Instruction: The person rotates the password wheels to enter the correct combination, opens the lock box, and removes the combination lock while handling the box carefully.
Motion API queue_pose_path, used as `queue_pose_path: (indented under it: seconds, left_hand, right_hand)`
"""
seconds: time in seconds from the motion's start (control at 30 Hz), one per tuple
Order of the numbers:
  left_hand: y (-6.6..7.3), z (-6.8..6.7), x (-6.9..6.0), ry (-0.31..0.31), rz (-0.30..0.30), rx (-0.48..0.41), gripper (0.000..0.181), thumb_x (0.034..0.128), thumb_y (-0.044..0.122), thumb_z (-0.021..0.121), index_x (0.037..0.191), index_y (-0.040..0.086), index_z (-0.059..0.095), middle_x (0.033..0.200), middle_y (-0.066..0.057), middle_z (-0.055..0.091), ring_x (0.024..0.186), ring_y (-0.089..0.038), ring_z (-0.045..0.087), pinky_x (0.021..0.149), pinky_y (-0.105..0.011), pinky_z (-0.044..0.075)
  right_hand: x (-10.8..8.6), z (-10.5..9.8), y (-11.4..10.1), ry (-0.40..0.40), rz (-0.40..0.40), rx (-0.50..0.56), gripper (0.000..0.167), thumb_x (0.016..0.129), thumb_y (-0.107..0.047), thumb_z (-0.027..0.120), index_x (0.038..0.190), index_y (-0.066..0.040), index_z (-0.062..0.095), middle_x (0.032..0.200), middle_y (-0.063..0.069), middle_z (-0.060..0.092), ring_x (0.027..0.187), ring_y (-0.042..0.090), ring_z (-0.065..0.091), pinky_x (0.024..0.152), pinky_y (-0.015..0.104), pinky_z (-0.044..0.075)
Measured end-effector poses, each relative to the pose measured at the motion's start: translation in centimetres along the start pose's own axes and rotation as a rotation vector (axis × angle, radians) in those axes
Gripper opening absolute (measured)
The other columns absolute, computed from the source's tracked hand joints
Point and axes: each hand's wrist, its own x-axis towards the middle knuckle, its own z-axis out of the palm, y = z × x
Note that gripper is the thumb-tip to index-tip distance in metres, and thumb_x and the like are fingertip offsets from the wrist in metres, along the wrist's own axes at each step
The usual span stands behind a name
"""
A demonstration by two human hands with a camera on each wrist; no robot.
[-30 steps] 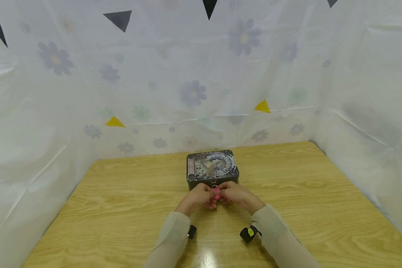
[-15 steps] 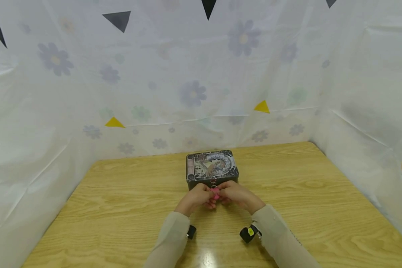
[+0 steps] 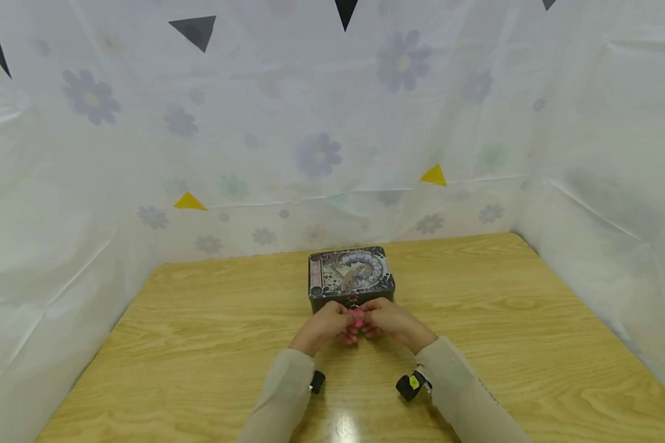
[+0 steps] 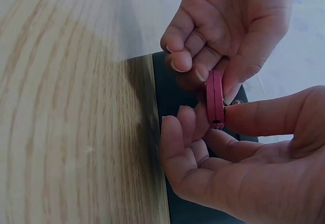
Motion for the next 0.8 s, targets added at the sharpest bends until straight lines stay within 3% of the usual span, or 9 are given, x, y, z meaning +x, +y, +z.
queue_pose_path:
  seconds: [0.33,0.8]
  left_hand:
    - [0.32,-0.02,-0.16,0.012,-0.015,0.012,0.022,0.0967,0.000,0.046,0.082,-0.007,0.060,0.068,-0.006,0.057,0.057,-0.012,0.059,0.064,-0.032,0.058]
    - [0.27,-0.05,-0.07,0.015,-0.025,0.020,0.022,0.0968,0.000,0.046,0.084,-0.011,0.061,0.067,-0.007,0.058,0.057,-0.012,0.059,0.063,-0.032,0.058]
  right_hand:
    - [-0.20,0.02,-0.29,0.012,0.006,0.008,0.032,0.097,-0.001,0.041,0.122,0.018,0.049,0.098,0.014,0.063,0.080,0.017,0.060,0.071,0.031,0.055]
    - [-0.10,-0.39,-0.18,-0.041,-0.053,-0.013,0.028,0.095,0.000,0.044,0.113,0.017,0.056,0.095,0.011,0.064,0.080,0.018,0.060,0.073,0.033,0.054]
